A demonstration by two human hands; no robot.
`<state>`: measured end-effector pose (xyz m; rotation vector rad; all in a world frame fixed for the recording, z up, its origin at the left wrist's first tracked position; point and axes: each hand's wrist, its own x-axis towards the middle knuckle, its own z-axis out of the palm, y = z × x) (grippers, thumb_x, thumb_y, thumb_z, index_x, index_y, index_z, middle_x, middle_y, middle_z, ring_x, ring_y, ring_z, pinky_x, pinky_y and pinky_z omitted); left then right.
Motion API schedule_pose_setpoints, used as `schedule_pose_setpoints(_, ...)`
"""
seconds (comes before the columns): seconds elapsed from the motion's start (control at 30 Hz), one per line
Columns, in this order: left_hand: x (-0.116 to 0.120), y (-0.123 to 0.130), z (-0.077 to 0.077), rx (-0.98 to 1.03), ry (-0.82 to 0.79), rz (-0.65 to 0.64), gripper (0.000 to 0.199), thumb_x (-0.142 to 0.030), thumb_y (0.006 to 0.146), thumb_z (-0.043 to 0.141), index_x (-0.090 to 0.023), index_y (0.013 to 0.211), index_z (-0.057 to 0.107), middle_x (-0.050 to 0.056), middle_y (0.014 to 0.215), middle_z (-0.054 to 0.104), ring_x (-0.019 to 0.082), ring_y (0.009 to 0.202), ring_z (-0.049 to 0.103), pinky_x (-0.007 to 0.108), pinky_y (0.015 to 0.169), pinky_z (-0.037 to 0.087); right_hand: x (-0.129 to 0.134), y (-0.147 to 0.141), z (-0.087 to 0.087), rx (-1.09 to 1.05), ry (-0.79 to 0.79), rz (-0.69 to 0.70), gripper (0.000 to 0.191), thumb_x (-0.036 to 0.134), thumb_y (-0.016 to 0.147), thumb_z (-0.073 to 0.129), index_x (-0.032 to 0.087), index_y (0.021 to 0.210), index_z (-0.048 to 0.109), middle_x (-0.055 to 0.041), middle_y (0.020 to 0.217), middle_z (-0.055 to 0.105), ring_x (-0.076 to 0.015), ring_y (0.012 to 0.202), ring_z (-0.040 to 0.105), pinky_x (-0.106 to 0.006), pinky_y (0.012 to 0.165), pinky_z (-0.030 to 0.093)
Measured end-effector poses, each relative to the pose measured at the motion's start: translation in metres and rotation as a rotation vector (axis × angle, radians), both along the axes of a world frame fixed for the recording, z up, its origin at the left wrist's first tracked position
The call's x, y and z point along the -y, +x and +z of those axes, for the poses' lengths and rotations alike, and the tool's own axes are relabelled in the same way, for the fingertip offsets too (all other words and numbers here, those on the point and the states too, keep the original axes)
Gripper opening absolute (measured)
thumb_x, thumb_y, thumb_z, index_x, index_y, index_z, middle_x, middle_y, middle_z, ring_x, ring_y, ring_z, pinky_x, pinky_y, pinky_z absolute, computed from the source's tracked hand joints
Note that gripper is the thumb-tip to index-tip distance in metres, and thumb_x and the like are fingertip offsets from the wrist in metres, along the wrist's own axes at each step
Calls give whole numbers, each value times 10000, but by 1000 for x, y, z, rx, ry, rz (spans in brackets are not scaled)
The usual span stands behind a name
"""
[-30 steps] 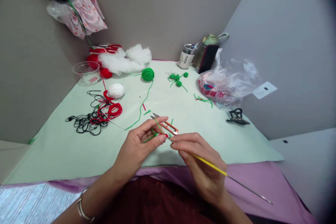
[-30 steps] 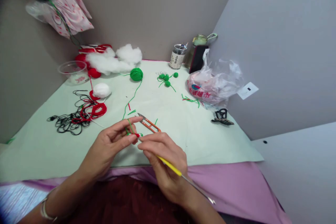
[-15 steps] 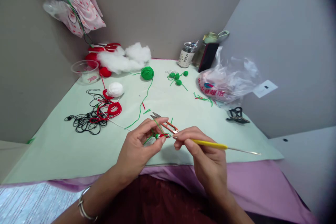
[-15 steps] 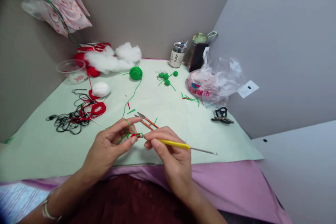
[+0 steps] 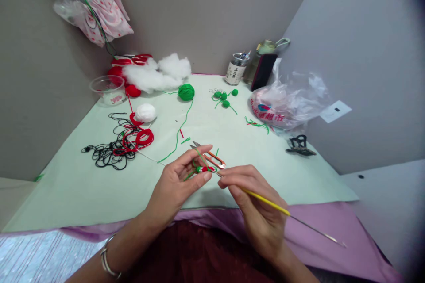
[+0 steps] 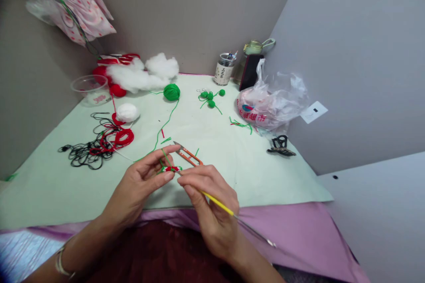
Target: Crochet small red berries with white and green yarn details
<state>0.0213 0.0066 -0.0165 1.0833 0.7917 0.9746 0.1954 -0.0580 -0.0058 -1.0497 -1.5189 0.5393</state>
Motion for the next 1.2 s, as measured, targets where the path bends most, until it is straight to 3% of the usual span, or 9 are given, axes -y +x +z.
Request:
schedule_pose_setpoints(0.2,5,6,-2,86,-48,29,393,-289,896,831,-344,1281,777,-17,997,764,140,983,697,229,943,520,3,-6,-2,197,147,-68,331,-15,958,614,211,1142,771,-58,1105,770,-131,982,757,-205,851,611)
schedule_pose_setpoints(0.4,6,11,-1,39,32,91,368,-182,901,759,-281,1256,767,-13,968,746,143,979,701,225,916,528,3,-8,-11,270,226,-78,340,-23,955,613,180,1182,763,-99,1154,755,-148,1026,744,-225,874,611)
schedule_pose_setpoints(0.6,4,11,-5,-149,316,179,399,-60,831,702,-244,1176,780,-17,923,688,136,901,673,241,910,531,3,-5,-10,-27,-4,-18,304,57,1014,589,258,1141,777,-24,1001,756,-142,952,721,-264,841,588)
schedule_pose_setpoints(0.7,5,9,-6,-175,379,168,415,-54,835,699,-247,1192,786,-10,938,695,135,899,670,242,910,530,1,-5,-12,-176,-74,8,274,112,1033,593,283,1114,791,-7,930,740,-148,894,698,-289,816,568)
schedule_pose_setpoints(0.97,3,1,-5,-39,170,47,336,-224,882,813,-294,1210,809,6,984,732,146,917,680,263,946,532,2,-5,-12,-244,-87,19,273,125,1030,604,288,1107,809,-22,935,738,-167,894,687,-315,814,555)
schedule_pose_setpoints(1.2,2,-2,-6,-35,114,-2,325,-309,894,824,-288,1218,812,17,947,749,186,961,686,311,1013,504,1,-3,-11,-266,-94,40,276,130,1032,605,297,1115,808,-18,966,751,-157,875,691,-303,807,558)
